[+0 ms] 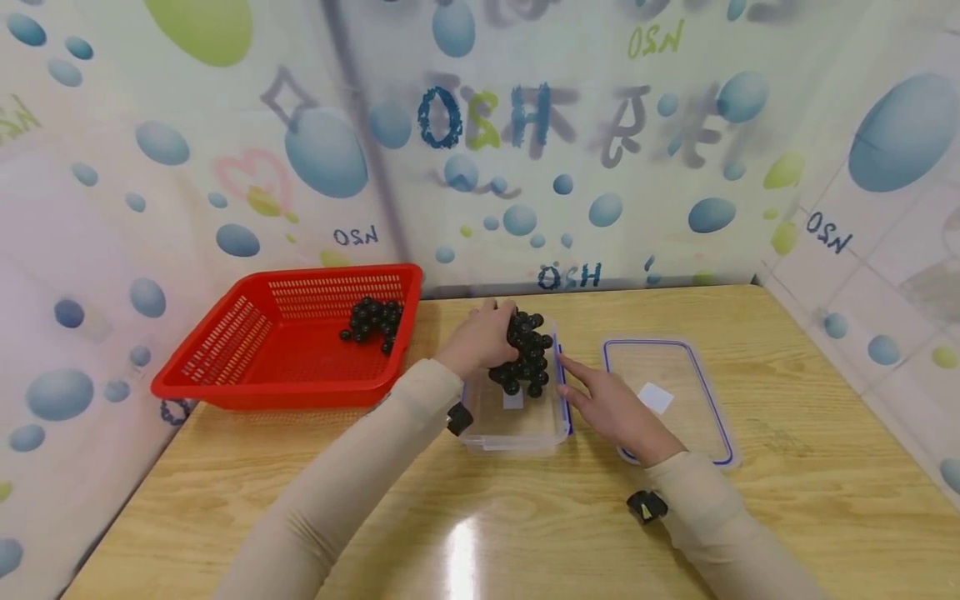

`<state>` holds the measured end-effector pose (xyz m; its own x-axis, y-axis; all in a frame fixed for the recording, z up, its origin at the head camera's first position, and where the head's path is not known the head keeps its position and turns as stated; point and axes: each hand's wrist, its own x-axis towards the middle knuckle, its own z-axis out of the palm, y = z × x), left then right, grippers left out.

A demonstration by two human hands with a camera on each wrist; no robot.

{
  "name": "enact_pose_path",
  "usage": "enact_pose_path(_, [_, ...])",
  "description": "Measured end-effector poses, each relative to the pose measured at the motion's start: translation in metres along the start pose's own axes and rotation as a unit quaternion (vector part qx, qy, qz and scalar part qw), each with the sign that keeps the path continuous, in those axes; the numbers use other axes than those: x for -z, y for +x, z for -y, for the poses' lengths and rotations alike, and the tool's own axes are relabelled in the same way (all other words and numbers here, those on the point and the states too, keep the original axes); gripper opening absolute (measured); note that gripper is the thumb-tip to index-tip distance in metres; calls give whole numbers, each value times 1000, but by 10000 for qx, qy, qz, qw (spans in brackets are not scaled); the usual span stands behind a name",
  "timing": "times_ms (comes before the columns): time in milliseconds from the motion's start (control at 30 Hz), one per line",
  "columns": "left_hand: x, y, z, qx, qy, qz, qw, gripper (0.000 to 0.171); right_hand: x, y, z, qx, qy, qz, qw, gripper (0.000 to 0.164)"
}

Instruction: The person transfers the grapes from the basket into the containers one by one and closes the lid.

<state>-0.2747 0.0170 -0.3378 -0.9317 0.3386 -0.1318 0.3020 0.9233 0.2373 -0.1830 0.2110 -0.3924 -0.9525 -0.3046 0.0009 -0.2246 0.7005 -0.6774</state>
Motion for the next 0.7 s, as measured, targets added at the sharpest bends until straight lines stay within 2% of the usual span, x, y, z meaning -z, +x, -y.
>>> enact_pose_path(133, [-4,0,-2,26,317,131,9994,75,0,-1,0,22,-36,-25,10000,57])
enact_pose_path(333, [-1,-1,-2,26,427,237,9988,72,-1,1,-1,61,-53,-60,9999,56])
enact_pose_path(533, [6,-7,3,-463,817,-19,9956,53,-2,0,-2,104,-72,-99,9999,56])
enact_pose_path(700, [8,-12,9,-881,1125,-235,9895,49,-1,0,-3,146,-38,-88,9998,56])
